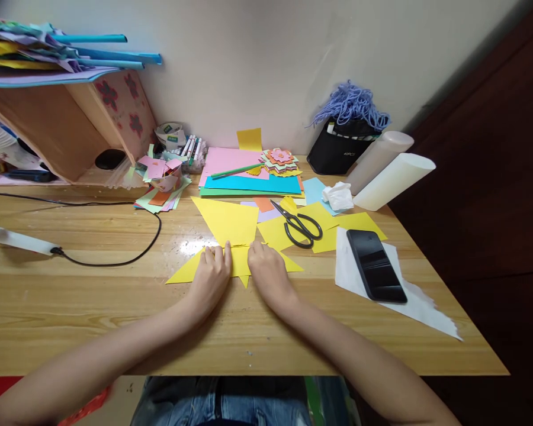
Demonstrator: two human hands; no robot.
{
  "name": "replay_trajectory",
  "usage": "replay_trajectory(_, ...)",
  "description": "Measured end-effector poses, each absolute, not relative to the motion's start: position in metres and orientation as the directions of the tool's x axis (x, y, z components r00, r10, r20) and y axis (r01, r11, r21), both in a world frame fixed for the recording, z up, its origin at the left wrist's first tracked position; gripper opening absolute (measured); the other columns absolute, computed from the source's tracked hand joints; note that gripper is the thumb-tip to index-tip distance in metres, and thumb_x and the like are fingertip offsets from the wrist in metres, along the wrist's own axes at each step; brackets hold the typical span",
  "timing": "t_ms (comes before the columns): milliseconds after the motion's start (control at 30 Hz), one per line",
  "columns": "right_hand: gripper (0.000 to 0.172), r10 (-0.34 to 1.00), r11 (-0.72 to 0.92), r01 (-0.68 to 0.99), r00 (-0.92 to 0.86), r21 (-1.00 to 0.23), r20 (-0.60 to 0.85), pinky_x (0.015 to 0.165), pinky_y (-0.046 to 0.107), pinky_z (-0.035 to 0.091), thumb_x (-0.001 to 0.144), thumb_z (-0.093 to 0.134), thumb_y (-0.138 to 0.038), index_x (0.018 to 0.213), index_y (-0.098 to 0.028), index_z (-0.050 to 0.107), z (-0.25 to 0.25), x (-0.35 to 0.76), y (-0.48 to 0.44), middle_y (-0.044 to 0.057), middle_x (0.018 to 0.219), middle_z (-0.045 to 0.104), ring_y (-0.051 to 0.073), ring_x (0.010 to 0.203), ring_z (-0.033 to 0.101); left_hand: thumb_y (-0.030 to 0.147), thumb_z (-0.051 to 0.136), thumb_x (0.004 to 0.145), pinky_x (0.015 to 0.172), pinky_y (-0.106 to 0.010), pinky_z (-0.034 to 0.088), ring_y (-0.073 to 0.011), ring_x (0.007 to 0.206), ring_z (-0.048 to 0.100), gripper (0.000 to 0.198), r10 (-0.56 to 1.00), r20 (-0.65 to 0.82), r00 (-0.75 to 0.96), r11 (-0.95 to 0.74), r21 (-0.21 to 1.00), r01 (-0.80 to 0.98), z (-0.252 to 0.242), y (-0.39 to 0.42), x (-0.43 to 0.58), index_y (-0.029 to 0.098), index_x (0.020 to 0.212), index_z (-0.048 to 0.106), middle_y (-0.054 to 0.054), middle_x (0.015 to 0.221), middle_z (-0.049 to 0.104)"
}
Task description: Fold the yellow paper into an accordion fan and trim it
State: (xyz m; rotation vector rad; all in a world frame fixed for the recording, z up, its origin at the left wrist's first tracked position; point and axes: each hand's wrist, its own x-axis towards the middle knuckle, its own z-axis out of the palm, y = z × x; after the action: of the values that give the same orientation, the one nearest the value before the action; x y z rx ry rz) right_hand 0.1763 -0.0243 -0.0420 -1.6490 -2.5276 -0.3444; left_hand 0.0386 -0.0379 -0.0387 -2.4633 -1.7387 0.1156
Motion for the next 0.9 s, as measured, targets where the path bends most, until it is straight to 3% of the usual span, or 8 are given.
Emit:
replay_trajectory(167, 0.028, 0.972, 0.23, 0.964, -0.235, 0.134, 0.02, 0.052, 0.027, 0.04, 0.08, 0.042, 0.006, 0.094, -0.009, 0.061, -0.029, 0.173, -0.029, 0.011, 0.088, 0.063, 0.018, 0.068, 0.062, -0.001, 0.031, 0.084, 0.071, -0.034, 0.048, -0.026, 0.094, 0.06, 0.052, 0.956, -0.011, 0.293, -0.288, -0.219, 0.932, -0.037, -0.039, 0.04, 0.008, 0.134, 0.041, -0.019, 0.096, 0.061)
replay_trajectory(333, 0.029, 0.985, 0.174, 0.971, -0.17, 0.164, -0.04, 0.055, 0.025, 0.042, 0.085, 0.04, 0.002, 0.101, -0.008, 0.062, -0.023, 0.173, -0.029, 0.012, 0.091, 0.064, 0.019, 0.074, 0.064, 0.002, 0.033, 0.086, 0.071, -0.033, 0.049, -0.0269, 0.096, 0.06, 0.052, 0.963, -0.064, 0.261, -0.269, -0.253, 0.929, -0.032, -0.039, 0.041, 0.012, 0.137, 0.036, -0.021, 0.097, 0.062)
replay_trajectory(533, 0.024, 0.99, 0.134, 0.98, -0.138, 0.145, 0.017, 0.059, 0.027, 0.043, 0.086, 0.042, -0.003, 0.093, -0.008, 0.065, -0.027, 0.173, -0.03, 0.012, 0.086, 0.066, 0.022, 0.079, 0.064, 0.002, 0.029, 0.087, 0.075, -0.035, 0.049, -0.0274, 0.103, 0.06, 0.055, 0.97, -0.116, 0.215, -0.243, -0.358, 0.902, -0.029, -0.042, 0.042, 0.018, 0.14, 0.028, -0.024, 0.113, 0.059)
replay_trajectory(800, 0.026, 0.985, 0.117, 0.992, -0.121, 0.045, 0.126, 0.053, 0.027, 0.039, 0.091, 0.044, -0.02, 0.079, -0.012, 0.066, -0.029, 0.181, -0.027, 0.01, 0.074, 0.067, 0.02, 0.071, 0.064, 0.003, 0.029, 0.088, 0.086, -0.041, 0.046, -0.0293, 0.11, 0.057, 0.054, 0.967, -0.149, 0.205, -0.245, -0.346, 0.906, -0.027, -0.043, 0.041, 0.017, 0.141, 0.024, -0.028, 0.121, 0.055)
replay_trajectory(900, 0.025, 0.968, 0.101, 0.994, -0.088, -0.047, 0.237, 0.058, 0.027, 0.042, 0.091, 0.046, -0.027, 0.087, -0.013, 0.066, -0.029, 0.185, -0.022, 0.01, 0.083, 0.068, 0.02, 0.075, 0.064, 0.003, 0.029, 0.088, 0.086, -0.042, 0.045, -0.0292, 0.109, 0.058, 0.054, 0.968, -0.141, 0.208, -0.243, -0.318, 0.916, -0.026, -0.043, 0.041, 0.017, 0.14, 0.027, -0.027, 0.12, 0.056)
